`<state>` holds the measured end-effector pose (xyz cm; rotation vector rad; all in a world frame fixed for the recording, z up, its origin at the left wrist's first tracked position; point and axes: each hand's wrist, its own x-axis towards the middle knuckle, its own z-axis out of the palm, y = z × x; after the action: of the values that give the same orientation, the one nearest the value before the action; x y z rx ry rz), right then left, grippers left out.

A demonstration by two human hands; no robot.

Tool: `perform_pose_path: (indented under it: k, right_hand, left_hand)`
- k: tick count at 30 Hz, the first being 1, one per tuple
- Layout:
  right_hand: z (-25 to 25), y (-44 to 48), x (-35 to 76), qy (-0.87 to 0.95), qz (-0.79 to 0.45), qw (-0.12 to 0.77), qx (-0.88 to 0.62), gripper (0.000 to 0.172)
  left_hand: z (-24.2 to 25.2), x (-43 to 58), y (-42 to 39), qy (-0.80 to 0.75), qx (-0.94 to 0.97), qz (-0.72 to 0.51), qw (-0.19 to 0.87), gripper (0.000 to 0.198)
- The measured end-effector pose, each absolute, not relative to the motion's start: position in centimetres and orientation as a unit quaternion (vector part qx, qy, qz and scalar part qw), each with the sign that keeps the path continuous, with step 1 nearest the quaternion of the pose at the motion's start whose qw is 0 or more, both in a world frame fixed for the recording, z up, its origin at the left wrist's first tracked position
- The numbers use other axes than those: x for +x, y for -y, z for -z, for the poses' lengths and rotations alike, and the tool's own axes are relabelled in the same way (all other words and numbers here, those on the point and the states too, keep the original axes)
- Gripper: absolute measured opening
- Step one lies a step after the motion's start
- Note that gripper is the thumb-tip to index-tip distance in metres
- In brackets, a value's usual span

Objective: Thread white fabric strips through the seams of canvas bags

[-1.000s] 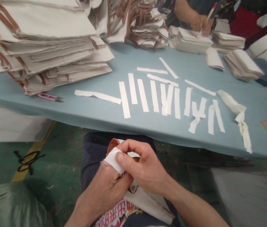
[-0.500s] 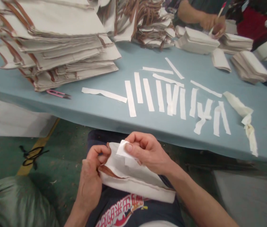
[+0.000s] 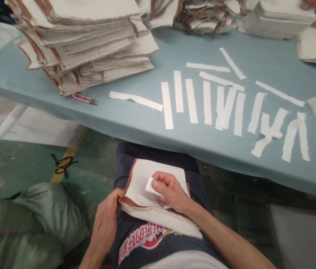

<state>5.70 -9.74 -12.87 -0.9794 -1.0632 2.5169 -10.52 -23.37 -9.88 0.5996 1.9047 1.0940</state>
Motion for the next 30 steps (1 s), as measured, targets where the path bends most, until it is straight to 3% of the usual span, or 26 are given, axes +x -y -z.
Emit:
perform_pose_path:
  k: [3, 7, 14, 19, 25, 30]
  right_hand:
    - [12.8, 9.7, 5.7, 0.369, -0.861, 0.113, -0.332, 0.066]
    - [11.3, 8.0, 6.3, 0.428, -0.829, 0.119, -0.341, 0.062]
    - [2.9, 3.1, 9.4, 0.644, -0.634, 0.201, -0.378, 0.028]
    - [-1.9, 4.6, 9.8, 0.633, -0.664, 0.163, -0.363, 0.024]
    - [-0.8, 4.3, 6.9, 0.662, -0.615, 0.21, -0.373, 0.019]
    - [0.1, 3.6, 6.2, 0.692, -0.562, 0.215, -0.399, 0.02]
  left_hand:
    - [8.7, -11.2, 24.2, -0.736, 0.259, -0.416, 0.466, 0.053]
    - [7.8, -12.0, 23.3, -0.697, 0.3, -0.407, 0.509, 0.043]
    - [5.9, -11.8, 17.1, -0.645, 0.384, -0.468, 0.466, 0.031]
    - [4.2, -12.0, 14.3, -0.604, 0.464, -0.462, 0.454, 0.03]
    - [3.4, -12.2, 13.1, -0.603, 0.51, -0.471, 0.394, 0.029]
    - [3.5, -11.7, 12.1, -0.597, 0.481, -0.496, 0.408, 0.031]
